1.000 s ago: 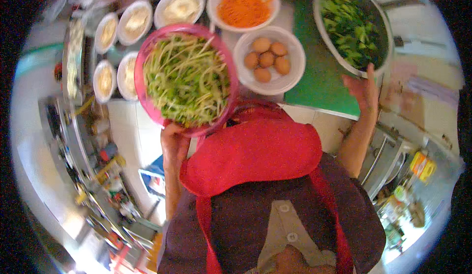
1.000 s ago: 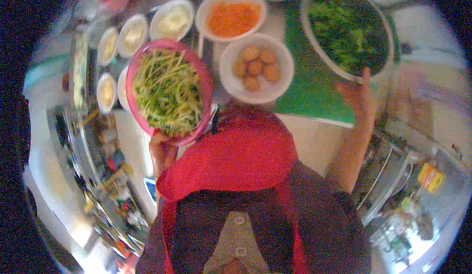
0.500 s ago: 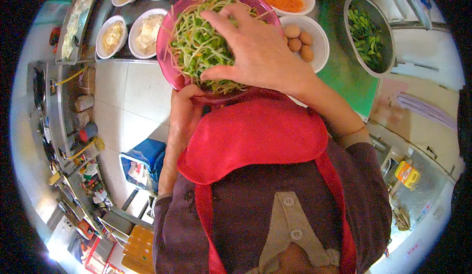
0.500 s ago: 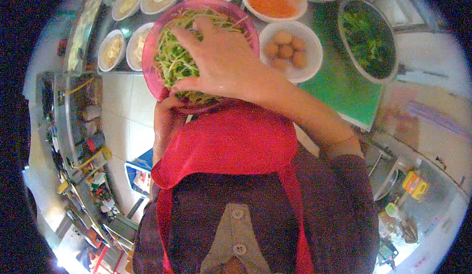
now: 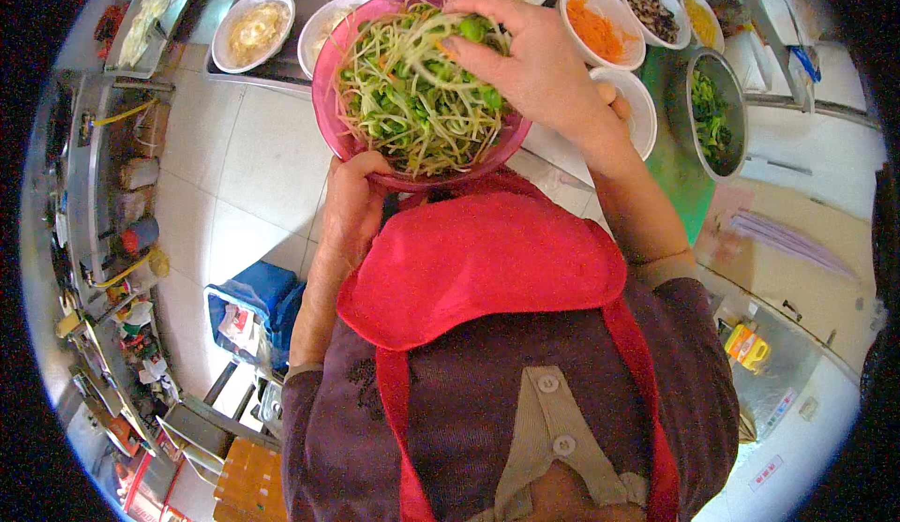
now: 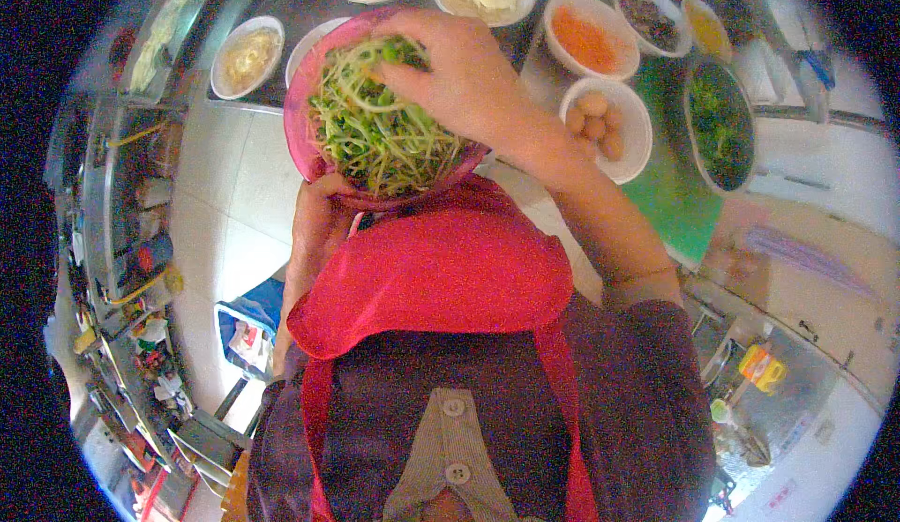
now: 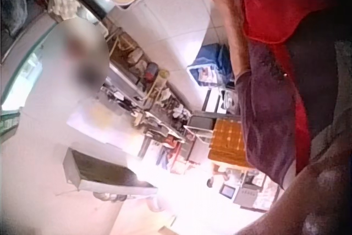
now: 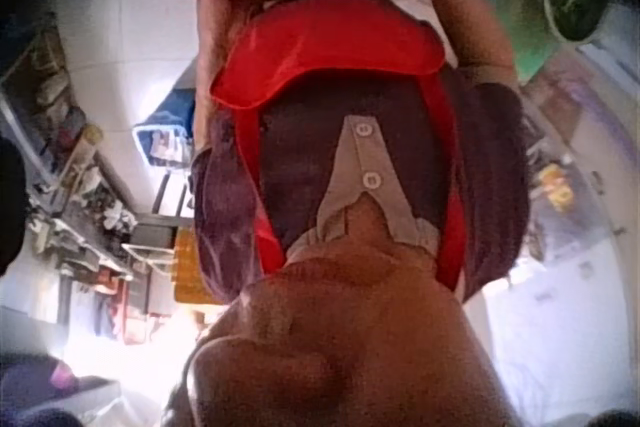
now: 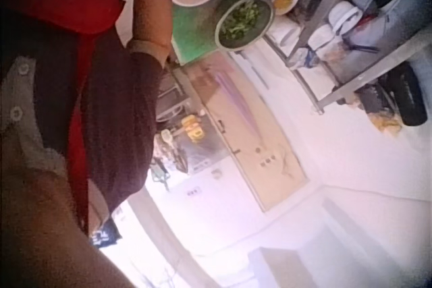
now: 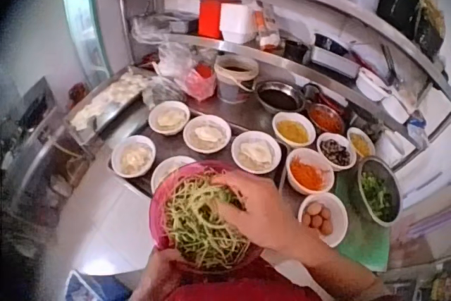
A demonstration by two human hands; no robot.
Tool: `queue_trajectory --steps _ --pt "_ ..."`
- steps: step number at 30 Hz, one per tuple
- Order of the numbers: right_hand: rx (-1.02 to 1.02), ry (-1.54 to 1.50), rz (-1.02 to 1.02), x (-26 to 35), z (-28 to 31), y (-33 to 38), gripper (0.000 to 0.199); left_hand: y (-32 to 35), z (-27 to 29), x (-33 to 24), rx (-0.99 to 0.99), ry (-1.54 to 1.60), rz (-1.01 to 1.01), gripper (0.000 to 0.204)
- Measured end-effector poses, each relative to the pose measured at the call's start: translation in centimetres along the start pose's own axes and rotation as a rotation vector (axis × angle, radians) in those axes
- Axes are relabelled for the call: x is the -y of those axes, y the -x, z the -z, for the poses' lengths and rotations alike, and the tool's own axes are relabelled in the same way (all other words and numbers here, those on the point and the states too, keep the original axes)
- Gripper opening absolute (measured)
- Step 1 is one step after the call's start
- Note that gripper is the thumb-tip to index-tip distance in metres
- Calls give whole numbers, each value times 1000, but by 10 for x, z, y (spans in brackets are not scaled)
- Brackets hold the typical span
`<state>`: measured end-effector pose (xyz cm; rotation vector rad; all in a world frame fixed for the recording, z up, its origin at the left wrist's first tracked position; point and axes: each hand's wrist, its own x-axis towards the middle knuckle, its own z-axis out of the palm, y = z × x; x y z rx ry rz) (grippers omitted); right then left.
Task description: The person assembles multiple rice bowls by hand, adding bean sprouts and shredded carrots to each bowl containing rice and a fried egg. The bowls are arranged on a stainless steel tray in a commercial kitchen.
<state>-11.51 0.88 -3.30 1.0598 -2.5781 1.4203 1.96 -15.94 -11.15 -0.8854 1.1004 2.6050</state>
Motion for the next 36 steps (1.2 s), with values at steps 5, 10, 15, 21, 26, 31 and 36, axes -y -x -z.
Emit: queue_trajectory --steps 5,10,15,21,26,31,36 --pt "51 4 -119 15 0 -16 30 -15 32 -6 25 43 -8 51" --pt "16 -266 -178 17 1 -31 32 -11 45 -17 33 -8 -33 52" --pt "-5 -62 -104 25 1 -43 30 3 42 -28 -5 48 -1 55" --pt "168 374 50 14 -61 -11 41 15 39 -35 -12 -31 -19 57" --pt "117 538 49 33 -86 11 60 21 41 -35 33 -19 -44 57" --pt "129 354 73 6 -86 8 45 24 45 -29 41 -17 -7 56" --pt "53 -5 -109 32 -58 -1 35 20 53 -22 47 26 -20 58"
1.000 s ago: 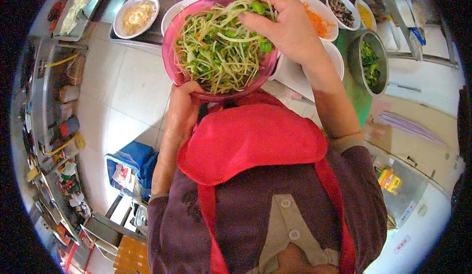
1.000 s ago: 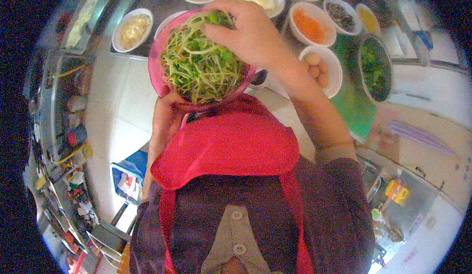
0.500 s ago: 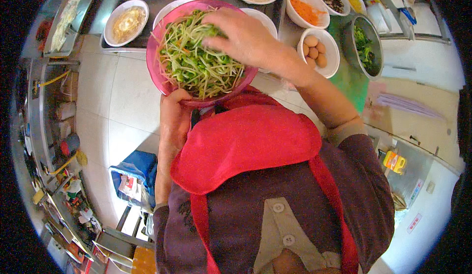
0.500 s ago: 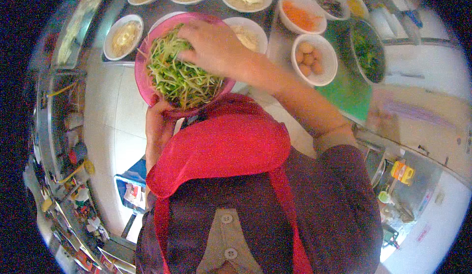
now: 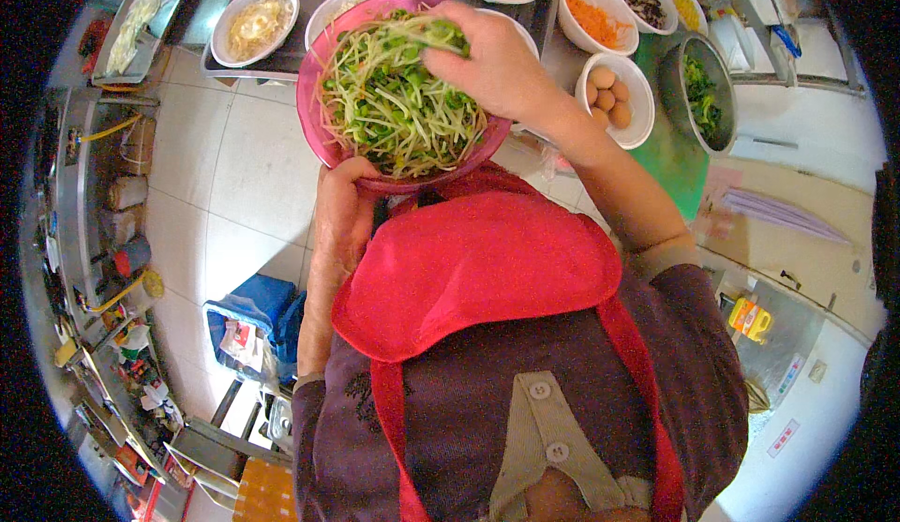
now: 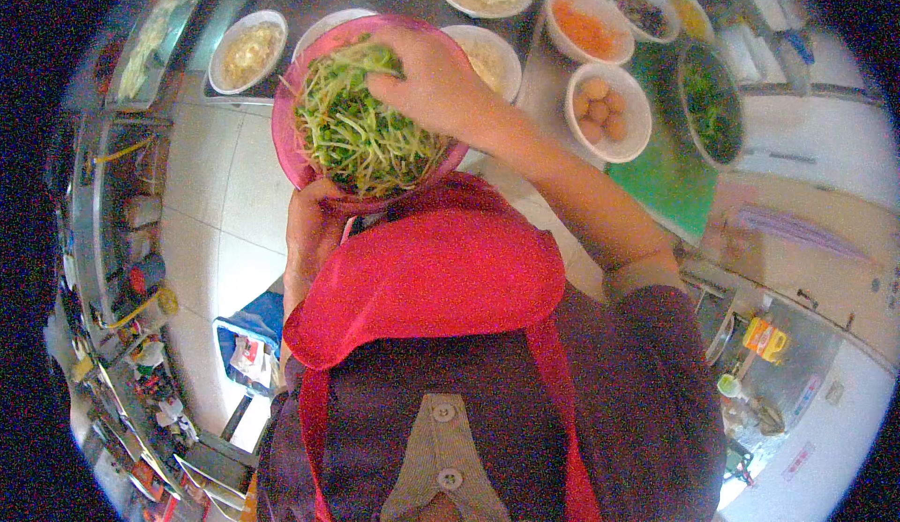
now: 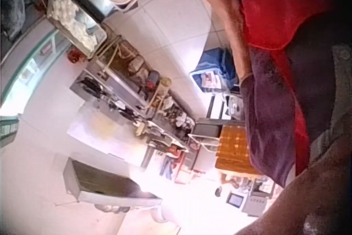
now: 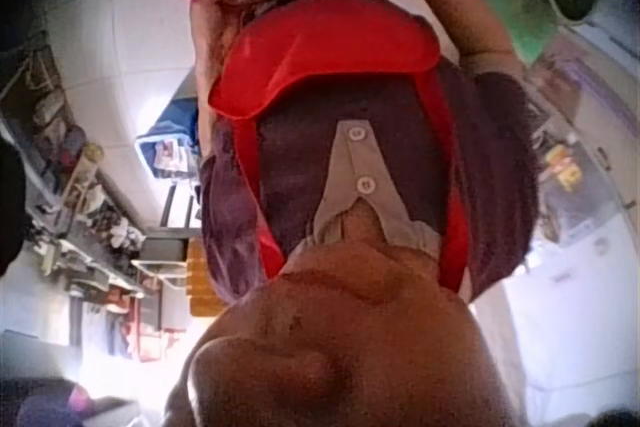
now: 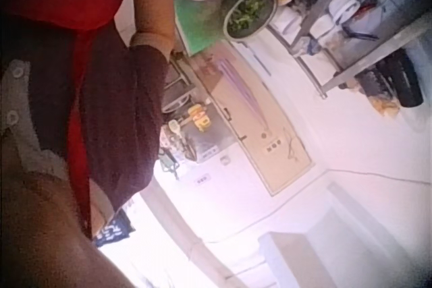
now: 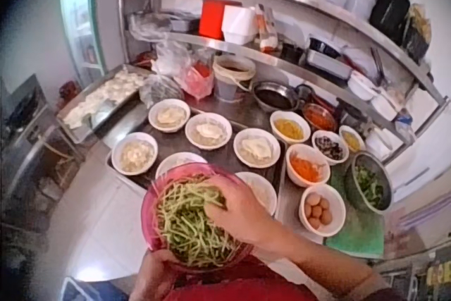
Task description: The person assembles multiple rice bowls by hand, adding bean sprouts and shredded carrots to each bowl containing rice and a fried egg. The bowls are arranged on a stainless steel tray in a commercial kitchen.
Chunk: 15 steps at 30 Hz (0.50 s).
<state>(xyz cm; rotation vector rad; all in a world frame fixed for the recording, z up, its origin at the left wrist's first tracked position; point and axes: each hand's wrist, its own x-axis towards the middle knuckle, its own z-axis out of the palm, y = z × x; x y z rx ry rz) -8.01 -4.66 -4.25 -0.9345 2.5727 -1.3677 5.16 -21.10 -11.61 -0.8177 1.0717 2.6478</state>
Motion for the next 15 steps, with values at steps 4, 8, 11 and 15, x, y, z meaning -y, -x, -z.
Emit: queue_trajectory --steps 4,8,11,15 --pt "14 -136 -132 -11 13 -9 29 -6 6 3 24 26 31 60" --pt "-45 -217 -165 -4 45 -20 38 -12 30 8 -6 53 94 60" --pt "-80 -408 -296 2 80 -22 31 -3 24 1 1 119 46 58" --pt "-126 -500 -269 -37 100 -23 26 5 43 -5 -139 60 41 60"
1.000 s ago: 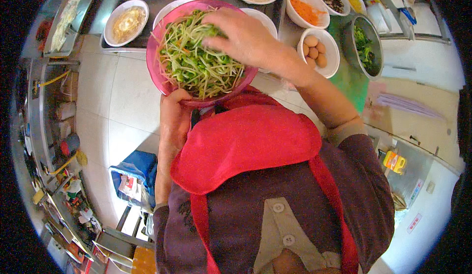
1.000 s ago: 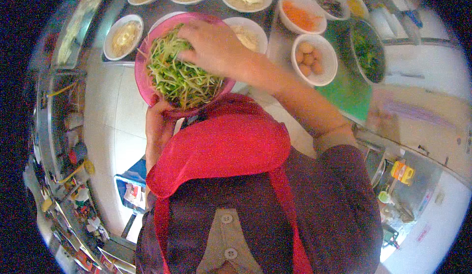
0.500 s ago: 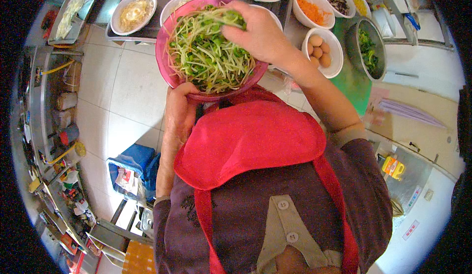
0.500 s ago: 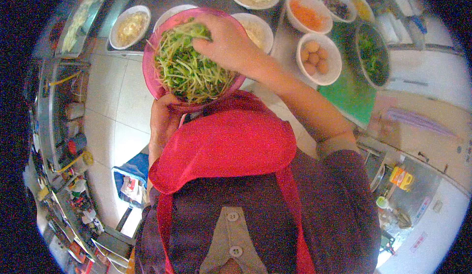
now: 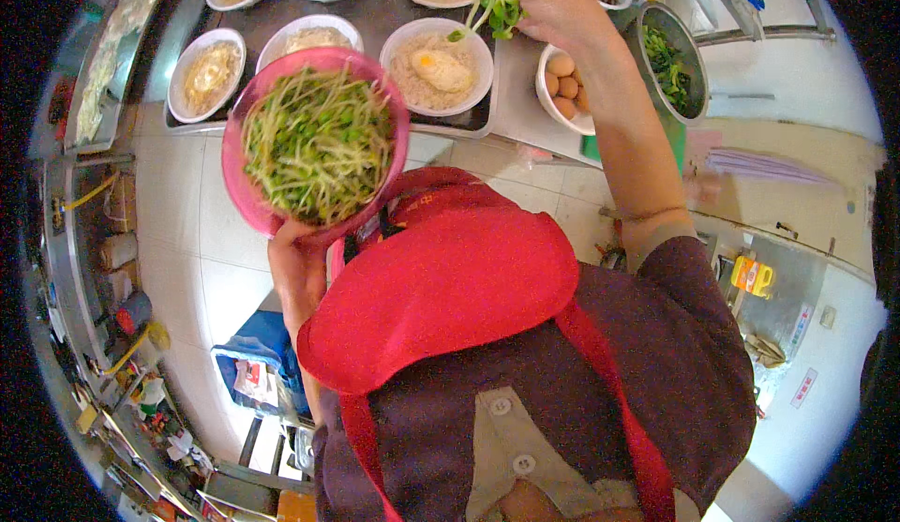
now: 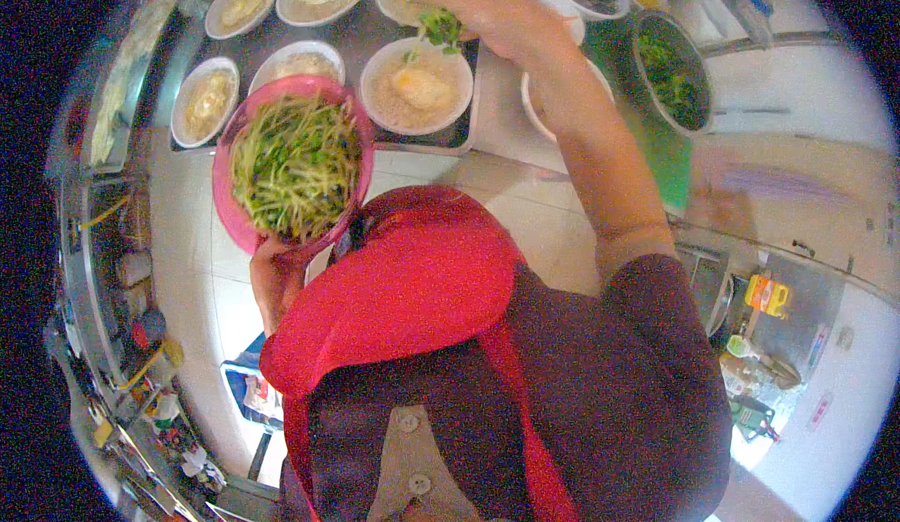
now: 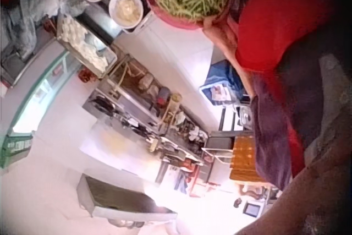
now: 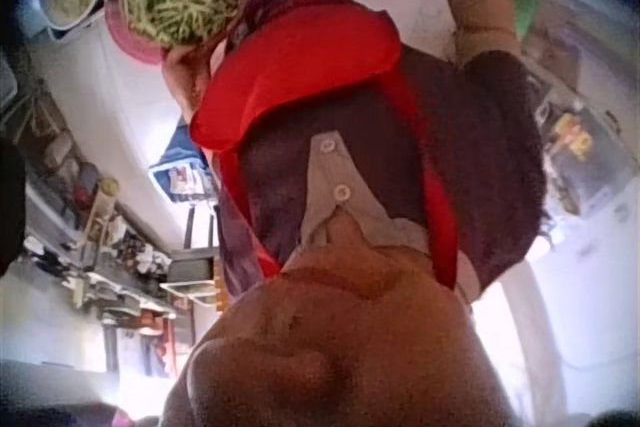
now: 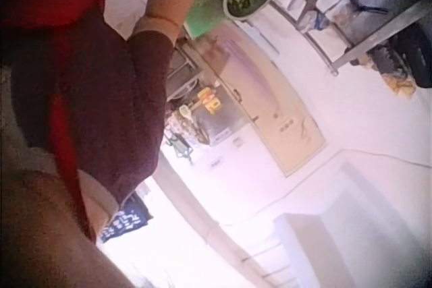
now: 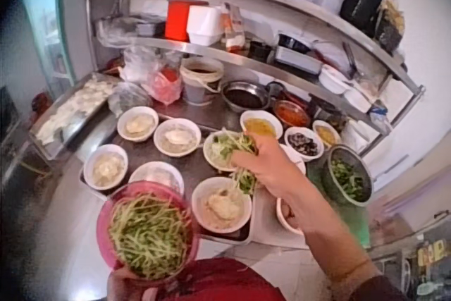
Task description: The person assembles multiple rice bowls by hand, adding bean sprouts and shredded carrots to each bowl containing rice and a fried egg. The bowls are arranged on a stainless steel tray in a commercial kitchen.
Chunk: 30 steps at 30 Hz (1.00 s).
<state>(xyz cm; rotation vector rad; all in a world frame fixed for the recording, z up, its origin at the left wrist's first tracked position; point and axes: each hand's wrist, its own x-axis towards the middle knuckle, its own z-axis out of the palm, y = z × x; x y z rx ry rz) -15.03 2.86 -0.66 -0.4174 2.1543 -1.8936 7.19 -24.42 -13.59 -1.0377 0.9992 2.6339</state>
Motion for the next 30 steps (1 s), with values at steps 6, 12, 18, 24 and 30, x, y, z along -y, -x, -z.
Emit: queue_trajectory --steps 6,12,18,24,30 --pt "85 662 -11 -95 34 -25 40 15 13 -1 -111 26 -138 61" --pt "346 903 107 -163 20 -44 37 35 16 6 -243 82 -195 64" --pt "216 1286 130 -154 8 -29 36 43 15 27 -285 218 -121 62" --pt "295 1369 158 -182 24 -30 19 48 5 37 -419 185 -60 56" --pt "61 1102 448 -172 30 -26 19 51 -18 35 -435 184 4 55"
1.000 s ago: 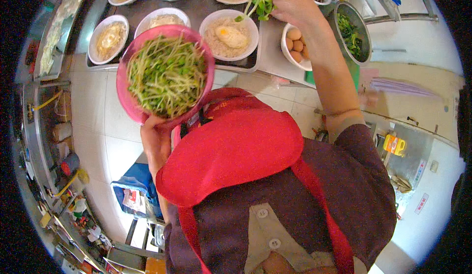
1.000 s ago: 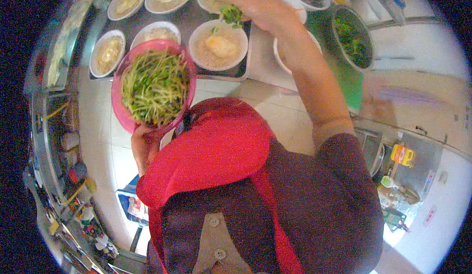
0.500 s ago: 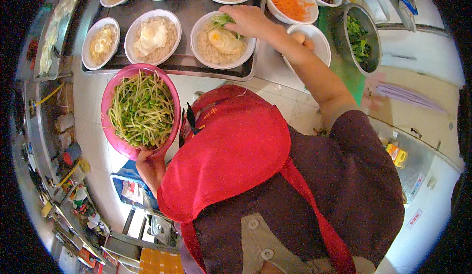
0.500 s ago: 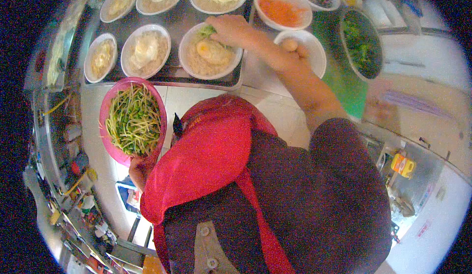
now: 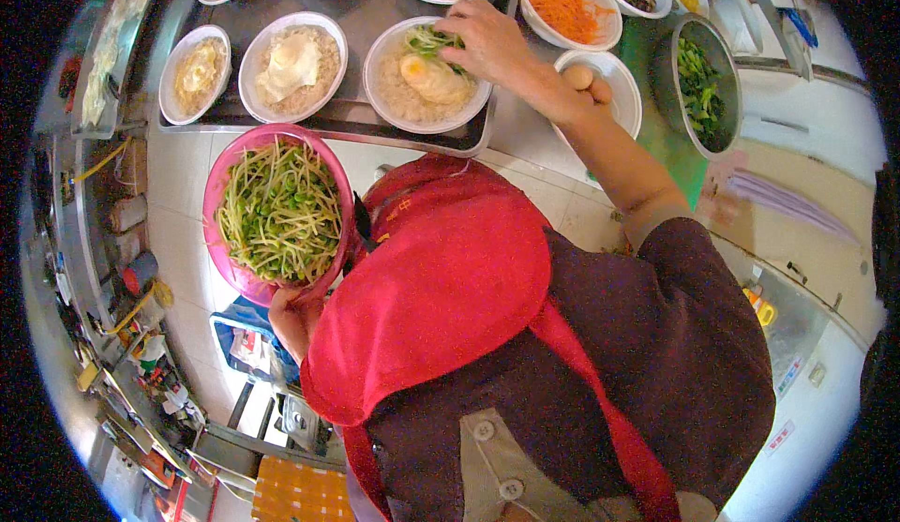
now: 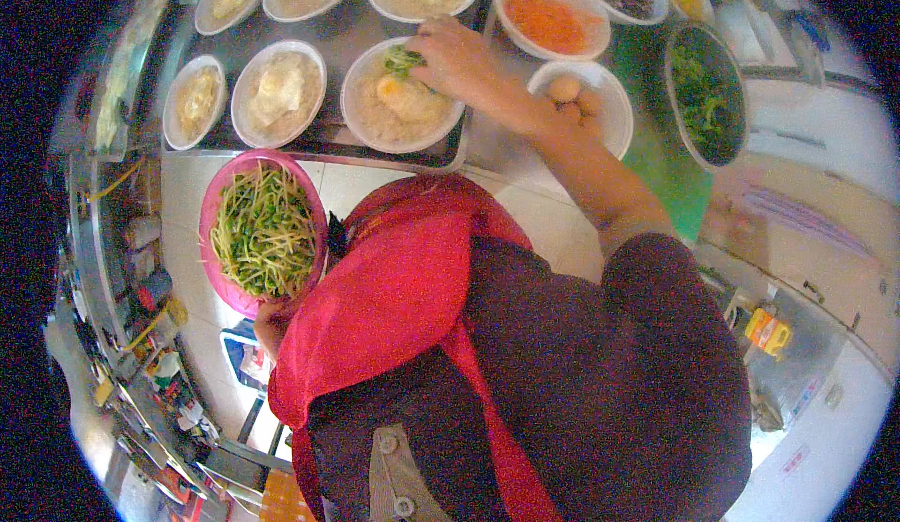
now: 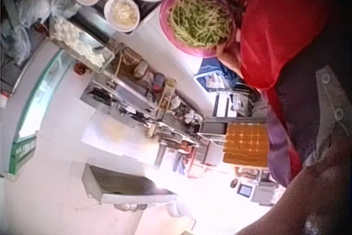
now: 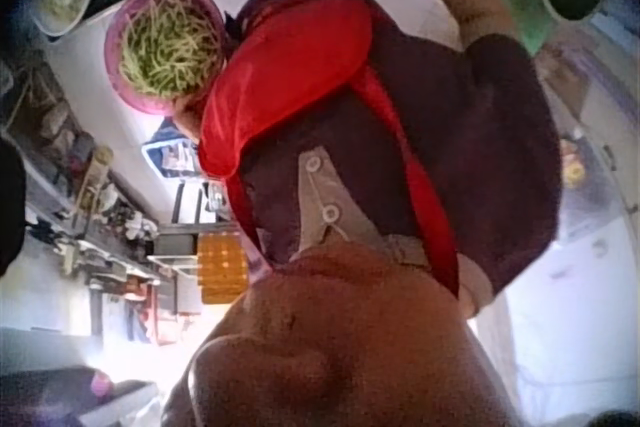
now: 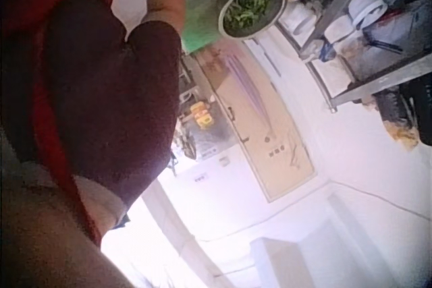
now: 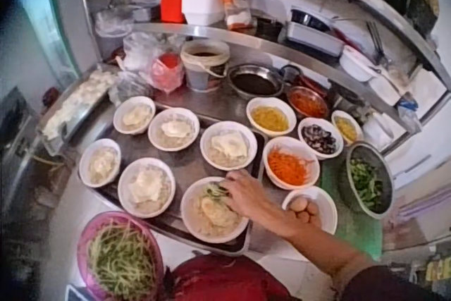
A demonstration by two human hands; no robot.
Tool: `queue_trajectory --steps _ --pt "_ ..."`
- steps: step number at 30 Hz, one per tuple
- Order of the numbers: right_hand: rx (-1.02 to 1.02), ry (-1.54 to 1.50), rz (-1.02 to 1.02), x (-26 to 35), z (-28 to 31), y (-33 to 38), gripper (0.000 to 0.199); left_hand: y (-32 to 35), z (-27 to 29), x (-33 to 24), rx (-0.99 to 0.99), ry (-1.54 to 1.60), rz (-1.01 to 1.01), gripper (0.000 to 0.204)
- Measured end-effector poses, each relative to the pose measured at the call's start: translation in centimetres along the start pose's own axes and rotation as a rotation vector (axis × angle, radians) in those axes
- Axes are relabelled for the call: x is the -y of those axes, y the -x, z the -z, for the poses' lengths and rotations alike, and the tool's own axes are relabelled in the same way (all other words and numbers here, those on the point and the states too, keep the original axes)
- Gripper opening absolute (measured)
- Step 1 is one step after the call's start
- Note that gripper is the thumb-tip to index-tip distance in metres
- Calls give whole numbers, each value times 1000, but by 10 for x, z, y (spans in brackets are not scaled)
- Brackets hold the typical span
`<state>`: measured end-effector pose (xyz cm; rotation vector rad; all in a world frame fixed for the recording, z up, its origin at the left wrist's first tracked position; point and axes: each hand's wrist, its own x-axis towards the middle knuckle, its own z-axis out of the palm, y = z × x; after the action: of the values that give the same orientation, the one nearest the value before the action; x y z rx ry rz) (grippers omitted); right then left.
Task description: The person assembles multiple rice bowls by hand, adding bean sprouts and shredded carrots to each bowl containing rice and a fried egg. The bowls are arranged on a stainless steel tray in a commercial kitchen.
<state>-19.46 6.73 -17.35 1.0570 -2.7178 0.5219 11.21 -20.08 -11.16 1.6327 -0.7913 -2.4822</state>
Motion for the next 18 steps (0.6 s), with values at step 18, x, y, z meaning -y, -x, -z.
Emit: queue_trajectory --steps 18 --pt "-33 -397 -287 -33 -9 -13 17 8 -2 2 27 -90 -112 25"
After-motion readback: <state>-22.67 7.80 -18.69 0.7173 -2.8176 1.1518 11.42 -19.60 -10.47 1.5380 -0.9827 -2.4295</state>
